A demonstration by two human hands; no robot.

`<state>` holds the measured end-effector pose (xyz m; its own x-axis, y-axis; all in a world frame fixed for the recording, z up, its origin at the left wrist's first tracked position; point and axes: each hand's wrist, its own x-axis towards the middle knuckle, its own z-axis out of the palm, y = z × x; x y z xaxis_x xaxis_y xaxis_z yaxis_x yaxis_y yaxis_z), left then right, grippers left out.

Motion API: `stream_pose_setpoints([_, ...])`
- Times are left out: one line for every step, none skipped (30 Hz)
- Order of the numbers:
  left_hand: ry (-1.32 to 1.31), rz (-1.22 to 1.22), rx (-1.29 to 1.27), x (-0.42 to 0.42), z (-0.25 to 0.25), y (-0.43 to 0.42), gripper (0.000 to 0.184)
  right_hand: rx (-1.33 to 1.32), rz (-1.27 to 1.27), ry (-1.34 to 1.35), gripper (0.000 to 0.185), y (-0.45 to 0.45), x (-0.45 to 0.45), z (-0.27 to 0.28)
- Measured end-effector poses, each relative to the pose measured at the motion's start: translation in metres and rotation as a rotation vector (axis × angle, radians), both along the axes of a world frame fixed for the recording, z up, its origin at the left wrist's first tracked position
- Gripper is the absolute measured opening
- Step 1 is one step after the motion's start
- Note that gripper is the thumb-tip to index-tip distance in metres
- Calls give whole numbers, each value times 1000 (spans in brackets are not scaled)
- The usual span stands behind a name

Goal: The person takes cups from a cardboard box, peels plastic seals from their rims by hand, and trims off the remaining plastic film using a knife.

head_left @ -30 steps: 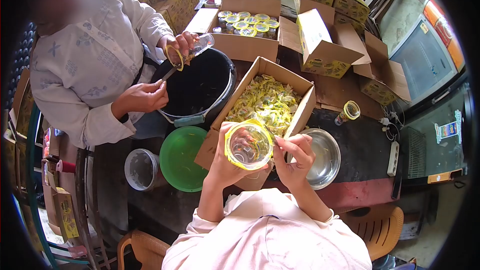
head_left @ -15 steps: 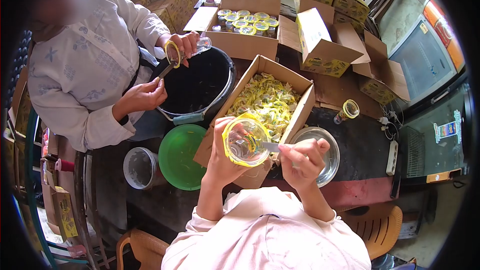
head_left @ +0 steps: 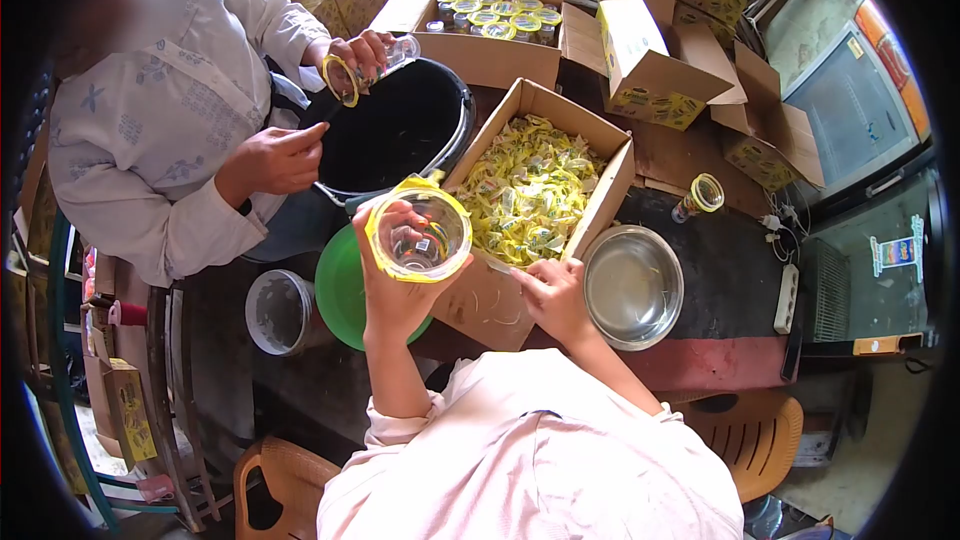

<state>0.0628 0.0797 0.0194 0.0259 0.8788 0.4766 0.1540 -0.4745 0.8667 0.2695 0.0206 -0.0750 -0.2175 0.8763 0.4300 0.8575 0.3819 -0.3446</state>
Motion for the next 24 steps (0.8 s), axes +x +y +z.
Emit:
stream_pose_setpoints([21, -1, -11, 0, 0, 0, 77, -19, 24, -35, 26, 2, -3, -6])
stream_pose_setpoints([42, -1, -21, 0, -1, -1, 77, -34, 30, -82, 26, 5, -6, -10])
stream_pose_setpoints([51, -2, -16, -1, -2, -2, 77, -49, 37, -129, 27, 8, -9, -13])
stream_pose_setpoints([60, -2, -9, -1, -3, -2, 77, -60, 43, -178, 27, 10, -11, -16])
stream_pose_setpoints([68, -2, -2, 0, -3, -2, 77, -47, 58, -208, 27, 11, -11, -22])
stream_pose_setpoints([75, 7, -1, 1, -4, -2, 76, -33, 74, -240, 28, 12, -11, -29])
stream_pose_setpoints([82, 10, -11, 1, -4, -3, 76, -20, 91, -271, 28, 12, -13, -29])
stream_pose_setpoints([89, 14, -24, 1, -4, -3, 76, -88, 95, -244, 29, 9, -14, -26])
stream_pose_setpoints([94, 18, -34, 1, -4, -4, 76, -106, 100, -188, 28, 8, -13, -23])
stream_pose_setpoints([63, -6, -73, 2, -2, -6, 72, -126, 103, -132, 27, 7, -13, -17])
stream_pose_setpoints([65, -15, -80, 3, -4, -7, 72, -145, 103, -74, 26, 6, -13, -12])
stream_pose_setpoints([67, -26, -86, 4, -6, -7, 72, -130, 53, 7, 25, 7, -13, -5])
stream_pose_setpoints([68, -37, -92, 6, -7, -7, 73, -115, 3, 88, 24, 10, -12, 3])
stream_pose_setpoints([70, -49, -115, 9, -3, -8, 76, -103, -48, 170, 24, 12, -11, 13])
stream_pose_setpoints([99, -66, -95, 12, -1, -9, 77, -119, -41, 340, 22, 15, -9, 27])
stream_pose_setpoints([129, -85, -74, 15, 0, -9, 79, -134, -36, 509, 21, 19, -6, 46])
stream_pose_setpoints([157, -106, -53, 17, 0, -9, 80, -147, -32, 678, 20, 24, -4, 63])
stream_pose_setpoints([230, -93, -20, 18, -1, -9, 82, -148, 4, 869, 19, 28, -3, 75])
stream_pose_setpoints([255, -96, -4, 21, -2, -8, 82, -136, 18, 845, 19, 29, -2, 87])
stream_pose_setpoints([280, -98, 14, 23, -3, -7, 81, -123, 33, 819, 18, 29, -2, 98])
stream_pose_setpoints([305, -98, 32, 25, -4, -7, 81, -112, 50, 793, 18, 28, -1, 104])
stream_pose_setpoints([291, -102, 42, 27, -7, -6, 78, -75, 2, 661, 17, 28, -1, 106])
stream_pose_setpoints([274, -119, 32, 28, -6, -7, 76, -59, -10, 626, 18, 27, -1, 105])
stream_pose_setpoints([258, -136, 22, 30, -5, -7, 74, -44, -21, 592, 18, 28, 0, 103])
